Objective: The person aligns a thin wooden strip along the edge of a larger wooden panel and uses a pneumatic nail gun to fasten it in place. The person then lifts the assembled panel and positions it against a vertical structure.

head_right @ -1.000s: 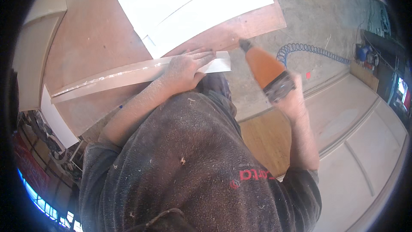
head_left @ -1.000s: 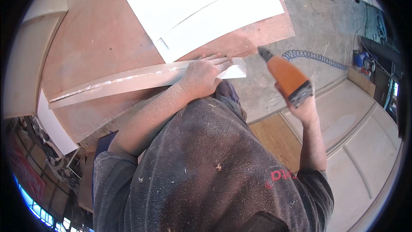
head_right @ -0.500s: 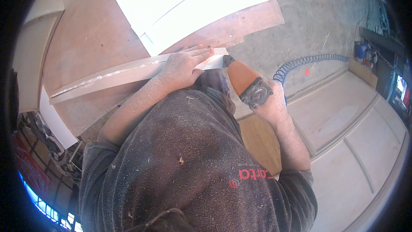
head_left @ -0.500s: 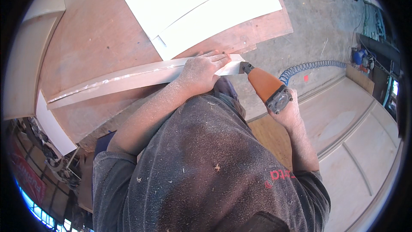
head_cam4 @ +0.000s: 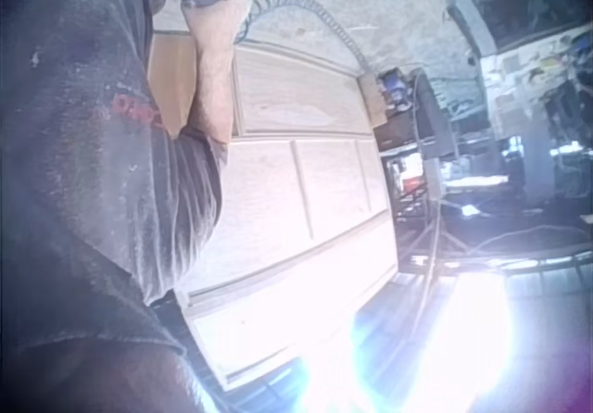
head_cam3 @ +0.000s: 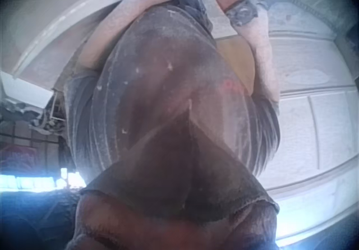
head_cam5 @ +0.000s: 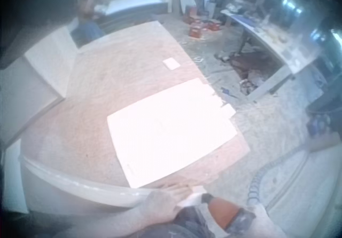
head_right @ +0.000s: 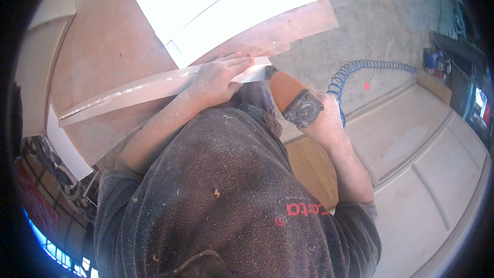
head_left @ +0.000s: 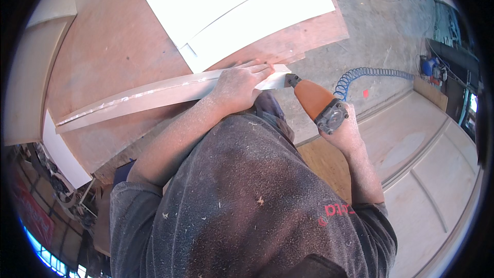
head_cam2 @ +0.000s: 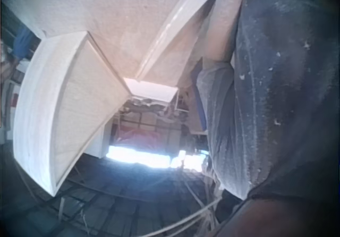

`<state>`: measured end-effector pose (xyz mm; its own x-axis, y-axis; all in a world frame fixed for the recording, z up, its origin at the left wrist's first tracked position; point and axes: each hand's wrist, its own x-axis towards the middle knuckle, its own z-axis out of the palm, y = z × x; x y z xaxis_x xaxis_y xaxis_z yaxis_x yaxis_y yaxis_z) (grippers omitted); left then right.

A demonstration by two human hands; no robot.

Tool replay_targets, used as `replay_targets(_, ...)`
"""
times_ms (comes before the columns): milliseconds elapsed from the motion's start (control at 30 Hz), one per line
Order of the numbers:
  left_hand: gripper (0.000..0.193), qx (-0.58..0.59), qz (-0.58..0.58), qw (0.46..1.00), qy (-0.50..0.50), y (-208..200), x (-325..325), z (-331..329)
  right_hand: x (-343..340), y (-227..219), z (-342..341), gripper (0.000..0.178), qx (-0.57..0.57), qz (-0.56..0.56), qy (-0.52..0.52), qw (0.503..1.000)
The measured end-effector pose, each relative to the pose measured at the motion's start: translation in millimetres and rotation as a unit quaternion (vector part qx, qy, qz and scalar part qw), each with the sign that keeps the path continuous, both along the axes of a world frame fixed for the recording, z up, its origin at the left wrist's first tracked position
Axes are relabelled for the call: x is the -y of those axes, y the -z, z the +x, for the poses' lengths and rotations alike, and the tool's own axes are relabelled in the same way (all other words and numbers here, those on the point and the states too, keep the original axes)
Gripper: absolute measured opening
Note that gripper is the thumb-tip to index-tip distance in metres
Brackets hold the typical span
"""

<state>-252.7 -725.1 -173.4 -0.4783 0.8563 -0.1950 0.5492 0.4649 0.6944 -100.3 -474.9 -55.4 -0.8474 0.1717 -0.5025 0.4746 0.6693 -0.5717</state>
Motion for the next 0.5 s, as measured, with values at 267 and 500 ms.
replay_targets(267, 0.049, -0.026, 0.001, 1.0, 0.011, -8, 3, 3, -17, -24, -34, 0.03, -0.046, -0.108, 0.048, 0.992)
replay_targets(500, 0.045, 0.006, 0.026, 1.0, 0.002, -15, 1, -2, -26, 18, -167, 0.068, -0.215, 0.116, -0.118, 0.962)
